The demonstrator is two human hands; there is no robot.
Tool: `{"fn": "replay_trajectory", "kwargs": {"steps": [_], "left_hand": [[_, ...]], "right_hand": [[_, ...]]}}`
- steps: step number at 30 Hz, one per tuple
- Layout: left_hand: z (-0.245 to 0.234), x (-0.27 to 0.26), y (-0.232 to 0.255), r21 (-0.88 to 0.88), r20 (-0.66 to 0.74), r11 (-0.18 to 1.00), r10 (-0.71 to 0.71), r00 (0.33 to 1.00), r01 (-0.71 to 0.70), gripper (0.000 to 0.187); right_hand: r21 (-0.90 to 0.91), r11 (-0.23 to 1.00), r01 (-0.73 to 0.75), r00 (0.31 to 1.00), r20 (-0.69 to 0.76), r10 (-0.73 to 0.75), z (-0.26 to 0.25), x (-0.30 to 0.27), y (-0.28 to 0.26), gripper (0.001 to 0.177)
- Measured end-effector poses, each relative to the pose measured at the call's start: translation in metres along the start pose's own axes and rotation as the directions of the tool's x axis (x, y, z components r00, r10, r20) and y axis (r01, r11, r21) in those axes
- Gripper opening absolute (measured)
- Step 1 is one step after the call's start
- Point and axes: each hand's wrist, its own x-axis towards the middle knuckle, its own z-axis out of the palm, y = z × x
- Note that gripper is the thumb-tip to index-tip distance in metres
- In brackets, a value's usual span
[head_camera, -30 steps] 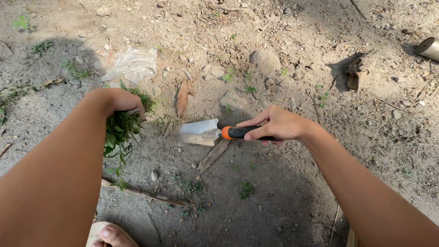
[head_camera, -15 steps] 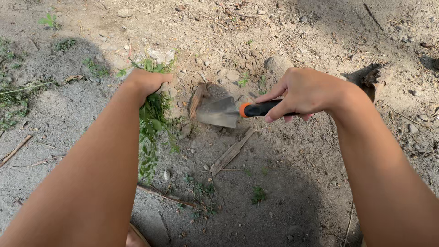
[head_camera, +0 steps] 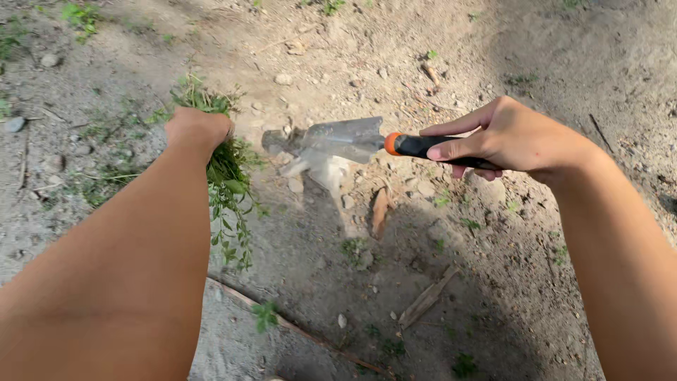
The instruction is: The person pulls weeds from the soil by hand and with a small metal trowel.
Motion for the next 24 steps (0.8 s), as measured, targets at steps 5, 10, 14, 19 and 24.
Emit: {"fn": "replay_trajectory", "kwargs": {"steps": [5, 10, 14, 19, 24], "left_hand": [[-0.063, 0.061, -0.088, 0.261, 0.059, 0.962, 0.066, 0.996, -0.08, 0.066], [-0.077, 0.073, -0.147, 0.527, 0.149, 0.843, 0.033, 0.988, -0.107, 0.073], [-0.063, 0.083, -0.166, 0.634, 0.253, 0.755, 0.003, 0.967, -0.168, 0.062], [-0.004, 0.09, -0.168, 0.7, 0.273, 0.663, 0.095, 0.957, -0.266, 0.036], [-0.003, 0.083, -0.188, 0.752, 0.079, 0.588, 0.37, 0.926, -0.299, 0.032]], "right_hand": [[0.109, 0.994, -0.007, 0.985, 0.169, -0.011, 0.056, 0.039, -0.088, 0.04], [0.13, 0.988, 0.082, 0.951, 0.287, -0.116, 0.102, 0.088, -0.123, 0.042], [0.183, 0.977, 0.108, 0.928, 0.334, -0.165, 0.123, 0.122, -0.133, 0.042], [0.179, 0.979, 0.098, 0.899, 0.406, -0.165, 0.118, 0.166, -0.09, 0.051], [0.325, 0.944, -0.049, 0.863, 0.49, -0.124, 0.144, 0.21, -0.078, 0.055]]}}
